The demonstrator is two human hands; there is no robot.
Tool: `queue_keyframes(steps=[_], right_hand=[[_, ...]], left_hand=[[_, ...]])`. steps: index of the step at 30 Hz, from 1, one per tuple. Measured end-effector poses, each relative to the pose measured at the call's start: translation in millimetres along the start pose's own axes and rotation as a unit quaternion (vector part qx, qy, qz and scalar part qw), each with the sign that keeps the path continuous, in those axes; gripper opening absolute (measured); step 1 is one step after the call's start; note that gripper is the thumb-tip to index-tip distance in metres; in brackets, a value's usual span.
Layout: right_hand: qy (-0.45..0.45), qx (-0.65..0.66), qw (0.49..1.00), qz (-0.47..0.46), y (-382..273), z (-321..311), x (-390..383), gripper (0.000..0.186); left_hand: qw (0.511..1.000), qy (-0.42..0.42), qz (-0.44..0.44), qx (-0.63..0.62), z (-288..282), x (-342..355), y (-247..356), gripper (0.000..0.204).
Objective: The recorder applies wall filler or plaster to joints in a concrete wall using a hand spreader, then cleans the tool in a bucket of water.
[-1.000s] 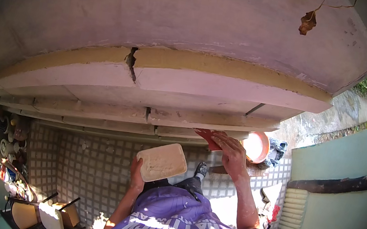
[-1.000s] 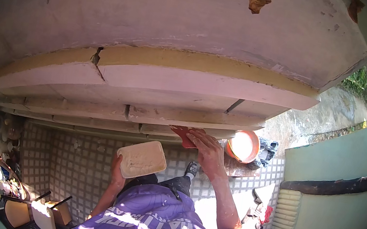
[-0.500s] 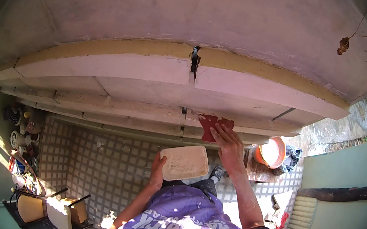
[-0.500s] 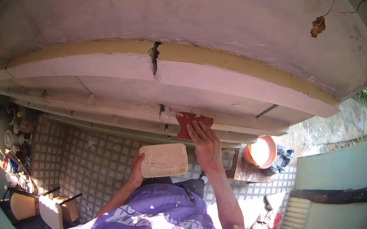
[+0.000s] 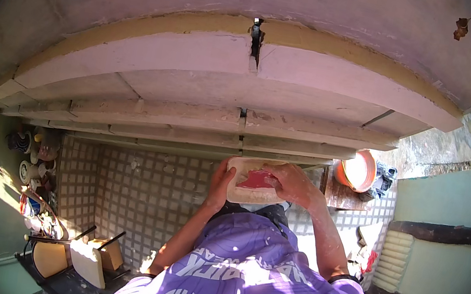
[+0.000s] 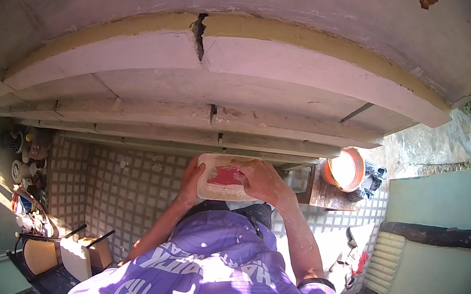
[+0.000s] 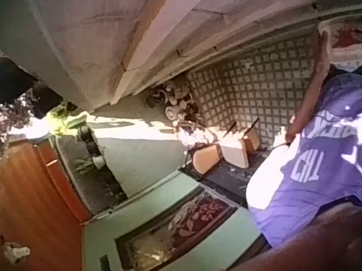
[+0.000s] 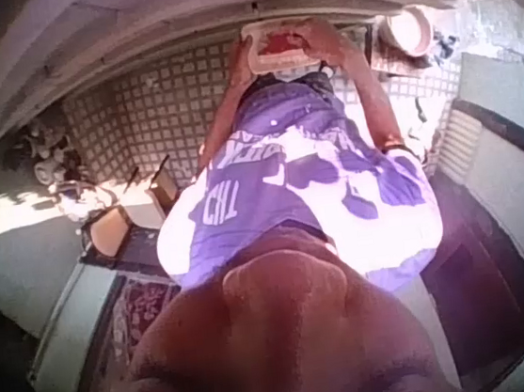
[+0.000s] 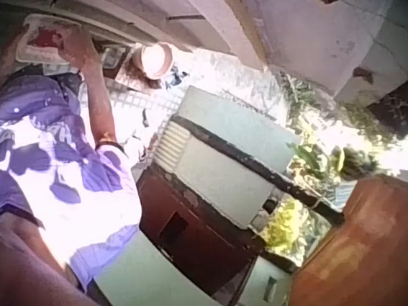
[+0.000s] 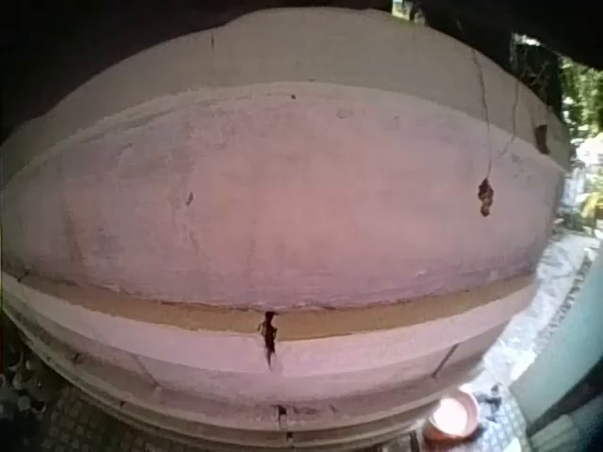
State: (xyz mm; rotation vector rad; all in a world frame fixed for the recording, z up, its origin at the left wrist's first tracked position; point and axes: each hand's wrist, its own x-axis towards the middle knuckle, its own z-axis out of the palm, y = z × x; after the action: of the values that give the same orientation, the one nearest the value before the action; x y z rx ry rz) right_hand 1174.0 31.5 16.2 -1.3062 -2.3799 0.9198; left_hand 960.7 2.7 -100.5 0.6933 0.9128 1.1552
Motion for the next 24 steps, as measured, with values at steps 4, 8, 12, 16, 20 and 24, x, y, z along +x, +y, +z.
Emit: queue_keyframes(steps=[4, 8, 12, 16, 20, 24], right_hand=[[-0.067, 0.022, 0.997, 0.028, 18.3, -4.8, -3.4, 0.033], [-0.079, 0.058, 0.995, 0.0, 39.7, -23.6, -7.8, 0.032], [-0.057, 0.128, 0.987, 0.078, 57.4, -50.2, -26.4, 0.031], [0.019, 0.19, 0.977, 0.091, 69.7, -74.1, -46.9, 0.028], [0.073, 0.217, 0.971, 0.07, 73.1, -95.8, -62.9, 0.027], [0.208, 0.164, 0.959, 0.1, 70.5, -128.2, -92.9, 0.022]], left_hand=[[0.999, -0.05, -0.01, 0.003, 16.2, 0.4, -3.1, 0.042], [0.998, -0.038, -0.044, 0.007, 30.6, 1.6, -13.8, 0.042], [0.998, -0.032, -0.052, 0.012, 40.5, 4.8, -21.2, 0.043], [0.997, -0.056, -0.051, -0.013, 54.5, 5.3, -29.7, 0.043], [0.999, -0.015, -0.047, 0.019, 71.0, 5.4, -41.1, 0.043], [0.999, 0.015, -0.048, -0.007, 82.2, 1.4, -52.2, 0.045]])
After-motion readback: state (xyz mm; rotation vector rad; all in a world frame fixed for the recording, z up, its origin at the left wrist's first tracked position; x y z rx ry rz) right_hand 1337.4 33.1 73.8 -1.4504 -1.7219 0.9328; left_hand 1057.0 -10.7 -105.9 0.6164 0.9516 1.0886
